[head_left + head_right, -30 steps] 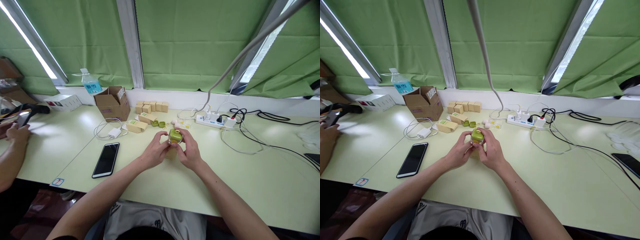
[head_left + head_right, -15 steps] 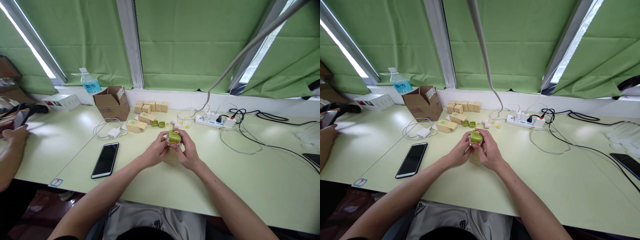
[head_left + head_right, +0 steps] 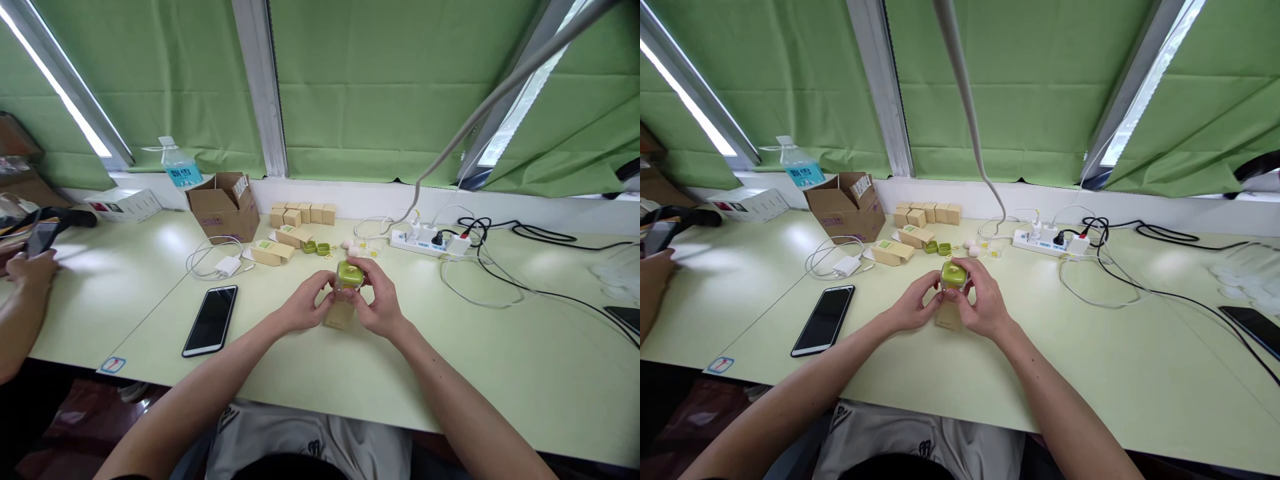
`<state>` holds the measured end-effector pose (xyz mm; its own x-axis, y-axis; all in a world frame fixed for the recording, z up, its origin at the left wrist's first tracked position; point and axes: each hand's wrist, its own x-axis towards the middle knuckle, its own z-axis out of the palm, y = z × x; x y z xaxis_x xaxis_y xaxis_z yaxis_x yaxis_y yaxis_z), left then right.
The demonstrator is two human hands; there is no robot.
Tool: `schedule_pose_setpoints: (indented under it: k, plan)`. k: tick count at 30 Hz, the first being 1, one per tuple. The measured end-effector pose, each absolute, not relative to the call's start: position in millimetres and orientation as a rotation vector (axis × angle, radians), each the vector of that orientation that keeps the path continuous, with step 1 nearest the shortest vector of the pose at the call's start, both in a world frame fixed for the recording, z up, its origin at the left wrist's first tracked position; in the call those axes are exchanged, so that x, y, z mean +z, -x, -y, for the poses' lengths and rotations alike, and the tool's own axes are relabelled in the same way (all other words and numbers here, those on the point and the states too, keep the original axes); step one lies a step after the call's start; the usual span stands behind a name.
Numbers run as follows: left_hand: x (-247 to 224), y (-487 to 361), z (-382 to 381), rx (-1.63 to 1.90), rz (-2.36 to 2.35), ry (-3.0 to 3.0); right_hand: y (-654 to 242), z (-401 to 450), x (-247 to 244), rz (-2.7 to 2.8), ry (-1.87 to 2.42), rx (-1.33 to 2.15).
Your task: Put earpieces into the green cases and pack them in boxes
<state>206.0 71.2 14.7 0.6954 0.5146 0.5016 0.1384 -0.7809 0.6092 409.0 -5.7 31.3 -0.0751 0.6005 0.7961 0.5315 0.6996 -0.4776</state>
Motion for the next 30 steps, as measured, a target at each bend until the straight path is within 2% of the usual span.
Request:
schedule_pose_setpoints:
  k: [11,30]
  plan:
    - [3.4,-194.4,-75.8,1.168,-0.418,-2.421,-414.5,4.2,25.1,2.016,1.027,-0.311]
    - [-3.4,-192.7,-77.4,1.142,-0.464,-2.248,-396.7,0.2,11.0,2.058,1.07,-0.289]
